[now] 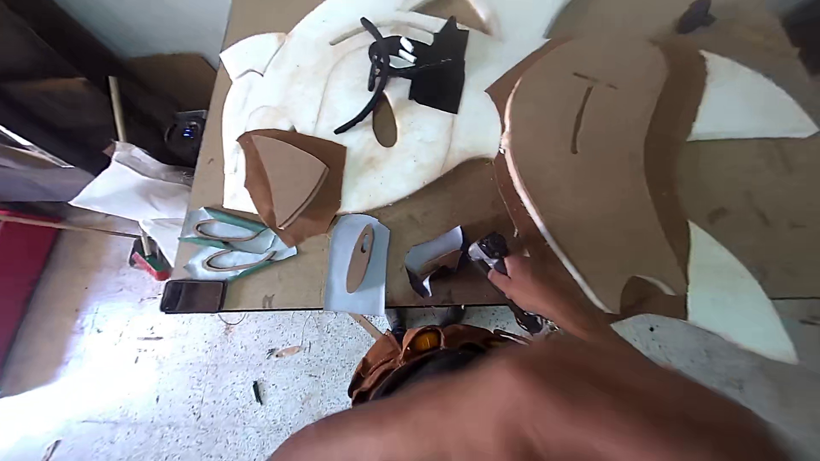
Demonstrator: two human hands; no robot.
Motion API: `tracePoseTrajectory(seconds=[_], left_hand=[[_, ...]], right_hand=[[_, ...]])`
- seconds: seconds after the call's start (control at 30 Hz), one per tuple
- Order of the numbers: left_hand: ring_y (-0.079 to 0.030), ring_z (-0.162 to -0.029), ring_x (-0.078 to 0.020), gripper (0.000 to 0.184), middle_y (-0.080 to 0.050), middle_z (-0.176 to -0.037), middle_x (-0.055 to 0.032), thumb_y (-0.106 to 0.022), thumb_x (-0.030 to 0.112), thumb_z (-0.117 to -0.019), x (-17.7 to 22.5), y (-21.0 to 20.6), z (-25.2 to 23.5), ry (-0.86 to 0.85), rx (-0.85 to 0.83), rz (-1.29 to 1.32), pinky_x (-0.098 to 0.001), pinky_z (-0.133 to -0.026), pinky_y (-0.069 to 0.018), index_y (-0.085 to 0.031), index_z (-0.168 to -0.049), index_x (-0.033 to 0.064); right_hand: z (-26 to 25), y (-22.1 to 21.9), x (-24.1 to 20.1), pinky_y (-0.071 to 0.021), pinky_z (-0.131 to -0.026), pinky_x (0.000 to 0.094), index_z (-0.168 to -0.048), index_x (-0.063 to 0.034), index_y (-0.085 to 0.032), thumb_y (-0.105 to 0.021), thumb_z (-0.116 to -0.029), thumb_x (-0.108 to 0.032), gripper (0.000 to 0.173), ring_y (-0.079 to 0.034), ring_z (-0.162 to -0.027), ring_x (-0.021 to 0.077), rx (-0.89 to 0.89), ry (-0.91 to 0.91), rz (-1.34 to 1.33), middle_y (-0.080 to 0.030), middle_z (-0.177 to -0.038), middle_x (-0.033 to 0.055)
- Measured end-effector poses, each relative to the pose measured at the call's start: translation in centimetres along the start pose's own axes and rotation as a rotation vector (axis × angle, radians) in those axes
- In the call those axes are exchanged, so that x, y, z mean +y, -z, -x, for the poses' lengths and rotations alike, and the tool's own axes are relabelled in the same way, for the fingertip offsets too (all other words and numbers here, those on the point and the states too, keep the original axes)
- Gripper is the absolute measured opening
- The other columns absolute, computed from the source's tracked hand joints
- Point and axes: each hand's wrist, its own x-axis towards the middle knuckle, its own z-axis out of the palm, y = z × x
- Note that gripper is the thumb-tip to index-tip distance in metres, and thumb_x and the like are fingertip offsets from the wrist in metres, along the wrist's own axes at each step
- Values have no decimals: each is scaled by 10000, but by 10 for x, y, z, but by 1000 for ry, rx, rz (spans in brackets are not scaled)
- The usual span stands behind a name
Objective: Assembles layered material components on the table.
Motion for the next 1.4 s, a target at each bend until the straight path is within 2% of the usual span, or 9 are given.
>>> tracePoseTrajectory(seconds=[0.07,0.17,0.3,0.47,0.63,0.77,1.07,1.23,1.4], left_hand=[[-718,-889,-122,215,-754,-928,-47,-619,189,-1032,-58,48,28,143,86,-524,-339,-848,-620,-752,-956,37],[-646,-763,-120,337,-654,-784,31,-621,415,-1024,-156,109,86,460,241,-1177,-375,-730,-572,-684,-826,150],[-537,-1297,-198,551,-633,-1331,62,-746,660,-815,-215,126,133,643,37,-1514,-506,-1083,-448,-722,-1224,291],[-542,-1336,-166,101,-680,-1294,51,-742,284,-932,-248,144,149,509,147,-1364,-422,-1139,-449,-759,-920,185],[-494,-1378,-232,439,-591,-1432,4,-843,504,-793,-240,146,139,706,141,-1407,-444,-1146,-439,-733,-1074,185],[-450,-1421,-234,224,-578,-1441,22,-798,406,-860,-243,148,145,641,27,-1434,-481,-1150,-420,-747,-949,207],[-675,-1055,-83,100,-747,-1080,56,-689,206,-975,-251,159,147,582,377,-1153,-337,-959,-569,-760,-933,148],[-690,-828,-108,128,-725,-956,6,-666,232,-989,-247,180,135,630,322,-1149,-373,-786,-609,-739,-1040,140],[-577,-1237,-162,504,-651,-1328,73,-656,698,-867,-236,168,143,587,5,-1385,-445,-1026,-484,-755,-1061,243]], right_hand=[[11,7,-5,-565,-700,584,-968,-47,-679,-600,-1011,-324,292,-690,-781,337,15,19,-30,-683,-840,161],[14,5,-5,-572,-654,559,-1017,-69,-648,-601,-1021,-325,261,-679,-744,319,31,23,-50,-661,-826,145],[19,2,-5,-553,-598,523,-965,-78,-630,-603,-1015,-313,242,-661,-687,298,63,32,-82,-638,-769,123],[20,-1,-4,-535,-544,507,-1025,-82,-617,-594,-1014,-316,236,-645,-631,279,76,26,-90,-626,-737,106],[0,-10,5,-568,-606,482,-974,-104,-600,-553,-1015,-354,258,-664,-669,242,68,23,-62,-630,-750,79],[-1,-12,4,-575,-610,480,-982,-97,-603,-557,-1011,-351,260,-668,-652,237,75,26,-69,-637,-742,78],[2,-16,-3,-544,-584,485,-866,-100,-599,-564,-1011,-355,296,-643,-650,253,80,-19,-56,-610,-715,84],[5,-20,4,-560,-600,488,-987,-94,-610,-588,-997,-350,258,-655,-661,251,105,-13,-92,-628,-752,87],[-3,-24,3,-589,-623,504,-1156,-94,-591,-583,-1001,-371,318,-677,-651,246,110,-21,-126,-662,-788,91]])
